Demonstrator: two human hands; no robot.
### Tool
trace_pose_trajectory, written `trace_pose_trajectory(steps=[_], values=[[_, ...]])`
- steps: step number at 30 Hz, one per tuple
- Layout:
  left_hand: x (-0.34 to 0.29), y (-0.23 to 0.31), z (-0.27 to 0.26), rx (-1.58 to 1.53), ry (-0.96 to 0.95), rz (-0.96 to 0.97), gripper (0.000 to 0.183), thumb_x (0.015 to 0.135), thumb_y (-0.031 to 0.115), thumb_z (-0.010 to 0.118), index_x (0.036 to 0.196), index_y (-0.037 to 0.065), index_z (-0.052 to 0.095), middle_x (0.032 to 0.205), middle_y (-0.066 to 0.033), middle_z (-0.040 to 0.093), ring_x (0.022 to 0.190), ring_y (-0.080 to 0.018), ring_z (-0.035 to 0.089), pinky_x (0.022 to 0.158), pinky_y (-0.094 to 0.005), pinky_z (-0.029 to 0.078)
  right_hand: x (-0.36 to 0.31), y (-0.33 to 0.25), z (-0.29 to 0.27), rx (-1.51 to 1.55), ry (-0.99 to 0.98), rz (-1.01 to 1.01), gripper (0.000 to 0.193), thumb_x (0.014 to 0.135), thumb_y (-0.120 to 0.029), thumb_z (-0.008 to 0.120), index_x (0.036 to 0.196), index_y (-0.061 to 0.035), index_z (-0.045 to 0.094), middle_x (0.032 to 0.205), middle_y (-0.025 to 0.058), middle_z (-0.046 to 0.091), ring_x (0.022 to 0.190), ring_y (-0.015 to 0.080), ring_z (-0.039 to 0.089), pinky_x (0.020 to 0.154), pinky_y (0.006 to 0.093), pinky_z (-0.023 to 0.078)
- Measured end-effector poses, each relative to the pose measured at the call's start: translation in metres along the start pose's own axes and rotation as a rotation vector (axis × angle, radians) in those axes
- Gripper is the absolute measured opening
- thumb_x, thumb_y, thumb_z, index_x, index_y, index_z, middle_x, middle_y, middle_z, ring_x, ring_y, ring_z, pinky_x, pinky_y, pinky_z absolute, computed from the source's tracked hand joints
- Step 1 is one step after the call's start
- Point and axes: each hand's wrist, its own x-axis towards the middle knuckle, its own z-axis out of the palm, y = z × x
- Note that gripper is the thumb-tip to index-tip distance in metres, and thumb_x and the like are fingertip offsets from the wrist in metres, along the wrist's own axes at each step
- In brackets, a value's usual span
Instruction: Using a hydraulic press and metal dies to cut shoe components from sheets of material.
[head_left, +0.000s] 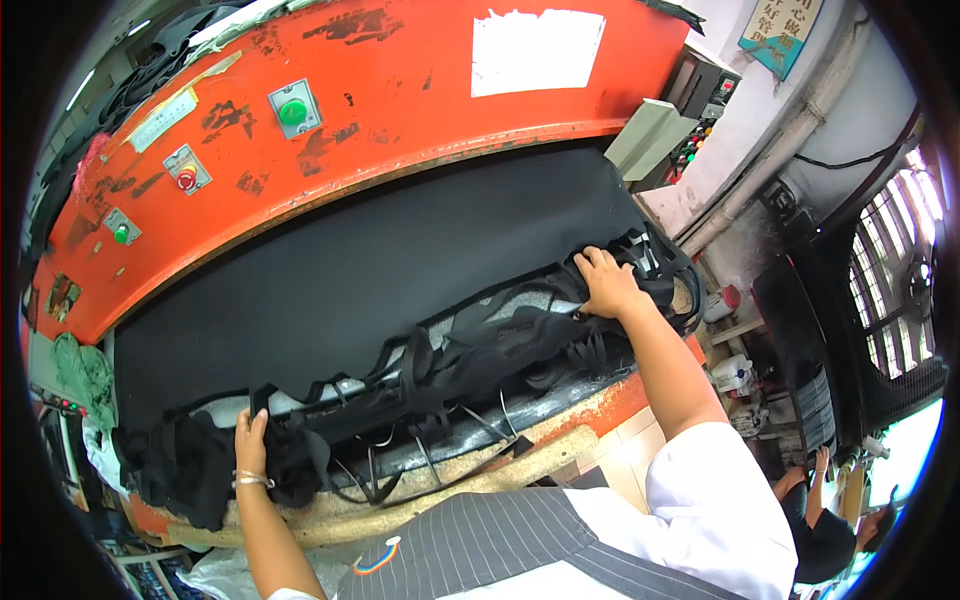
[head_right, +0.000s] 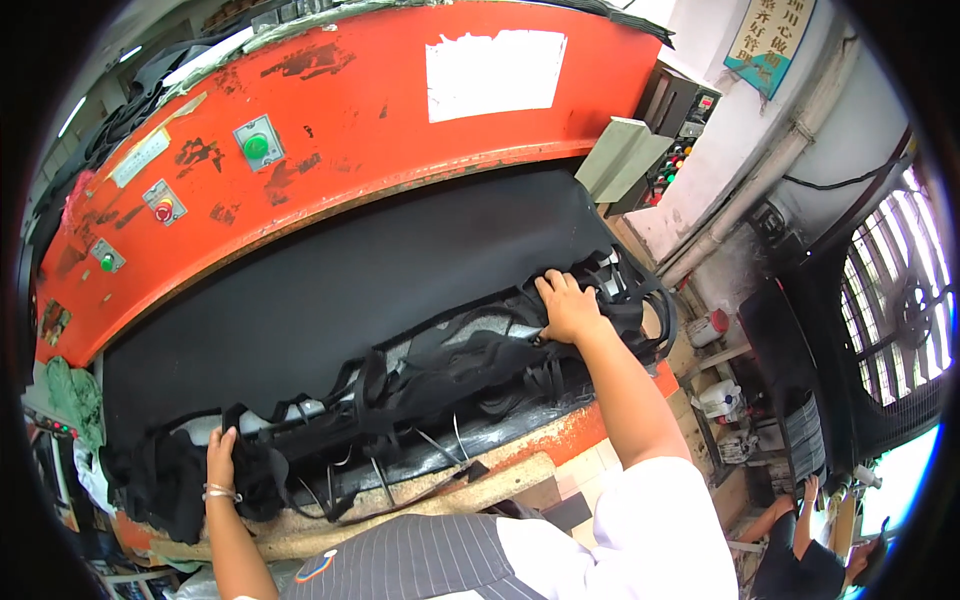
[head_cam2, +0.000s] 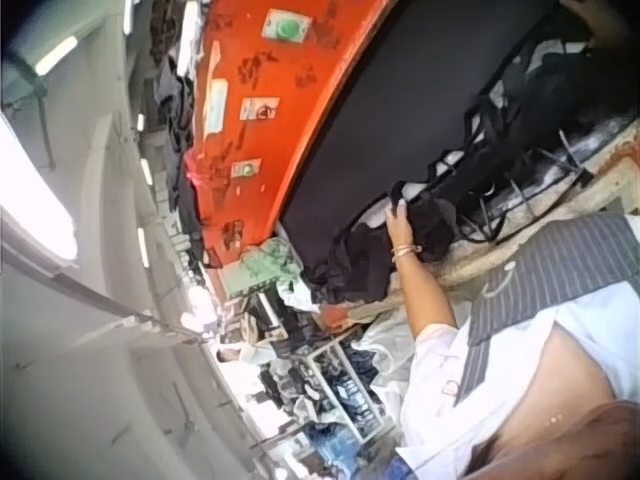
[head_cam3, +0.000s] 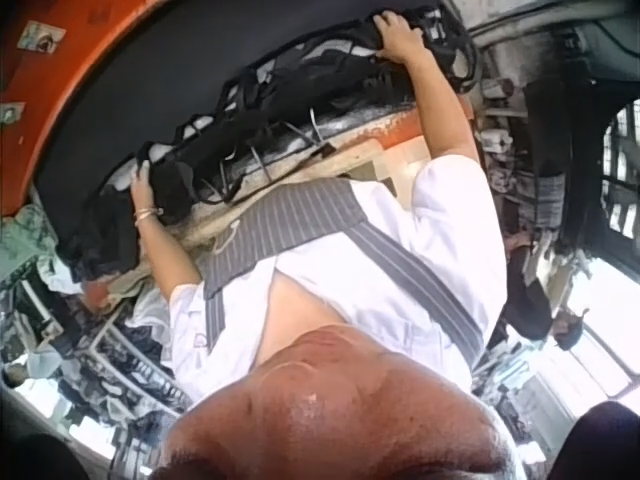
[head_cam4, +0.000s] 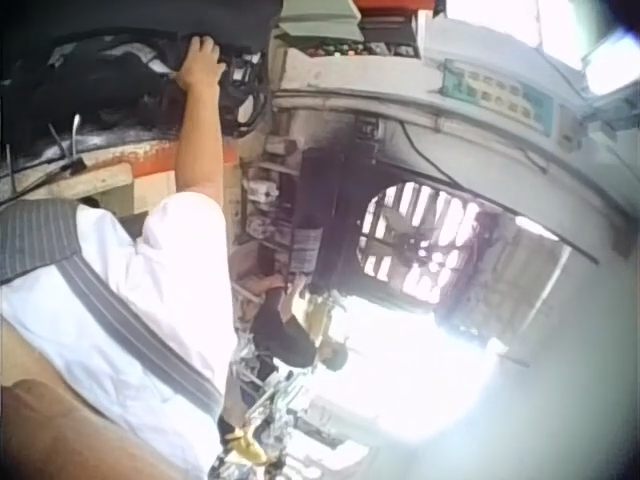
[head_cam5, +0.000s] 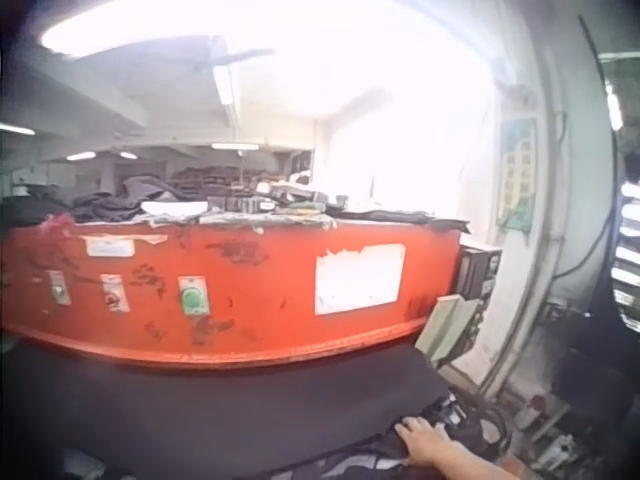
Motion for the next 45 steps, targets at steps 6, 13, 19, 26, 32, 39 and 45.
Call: trace_pose_trajectory(steps=[6, 13, 19, 26, 32, 39, 45], values=[[0.001, 0.057, -0.001, 0.788, -0.337, -0.254, 0.083, 0.088, 0.070, 0.036, 0.124, -0.002, 0.058, 0.123, -0.0269, 0.058, 0.122, -0.0405, 0.050, 0.109, -0.0472, 0.024, 0.016, 0.036, -0.014, 0.060, -0.141, -0.106, 0.095, 0.059, -0.021, 0.088, 0.142, -0.0129, 0.042, 0.136, 0.0125, 0.042, 0.120, 0.0386, 0.045, 0.103, 0.0431, 0.043], [-0.066, 0.104, -0.028, 1.077, -0.543, -0.405, 0.098, 0.080, 0.083, 0.033, 0.112, -0.002, 0.068, 0.123, -0.0233, 0.061, 0.123, -0.0348, 0.052, 0.112, -0.0507, 0.018, 0.041, 0.038, -0.005, 0.140, -0.106, -0.018, 0.087, 0.072, -0.051, 0.077, 0.140, -0.0084, 0.045, 0.149, 0.0275, 0.030, 0.140, 0.0404, 0.028, 0.115, 0.0455, 0.024], [-0.114, 0.083, -0.110, 0.643, -0.728, -0.247, 0.068, 0.092, 0.058, 0.052, 0.119, -0.004, 0.058, 0.119, -0.0173, 0.061, 0.114, -0.0282, 0.057, 0.098, -0.0388, 0.044, 0.035, 0.087, 0.021, 0.271, 0.035, 0.051, 0.052, 0.073, -0.011, 0.076, 0.120, 0.0013, 0.057, 0.124, 0.0245, 0.058, 0.121, 0.0376, 0.053, 0.101, 0.0396, 0.043], [-0.038, 0.011, -0.305, -0.150, -0.041, -0.099, 0.035, 0.093, 0.031, 0.063, 0.109, 0.001, 0.060, 0.098, -0.0116, 0.066, 0.090, -0.0208, 0.067, 0.077, -0.0336, 0.056, 0.017, 0.062, -0.002, -0.529, -0.571, 0.340, 0.045, 0.075, -0.011, 0.069, 0.117, 0.0022, 0.060, 0.123, 0.0245, 0.059, 0.120, 0.0366, 0.054, 0.099, 0.0373, 0.046], [0.138, -0.131, -0.477, 0.228, 0.571, -0.078, 0.049, 0.086, 0.042, 0.066, 0.102, -0.004, 0.067, 0.100, -0.0160, 0.069, 0.091, -0.0237, 0.065, 0.080, -0.0347, 0.049, -0.031, -0.137, -0.035, 0.166, 0.585, 0.147, 0.028, 0.085, -0.022, 0.068, 0.098, 0.0018, 0.063, 0.094, 0.0150, 0.067, 0.087, 0.0327, 0.064, 0.074, 0.0400, 0.050], [0.248, -0.146, -0.476, 0.534, -0.066, -0.338, 0.095, 0.072, 0.067, 0.067, 0.113, -0.019, 0.058, 0.120, -0.0337, 0.058, 0.119, -0.0406, 0.055, 0.098, -0.0425, 0.042, 0.001, -0.321, 0.002, 0.199, 0.049, 0.589, 0.082, 0.083, -0.065, 0.055, 0.105, 0.0137, 0.063, 0.112, 0.0325, 0.061, 0.112, 0.0428, 0.057, 0.093, 0.0456, 0.046], [0.291, -0.187, -0.516, 0.706, 0.309, 0.083, 0.074, 0.071, 0.054, 0.075, 0.099, -0.014, 0.063, 0.099, -0.0308, 0.065, 0.097, -0.0433, 0.063, 0.084, -0.0449, 0.048, 0.019, -0.377, 0.035, 0.702, 0.090, 0.928, 0.080, 0.084, -0.061, 0.059, 0.120, 0.0104, 0.058, 0.132, 0.0247, 0.054, 0.129, 0.0346, 0.048, 0.106, 0.0414, 0.036]])
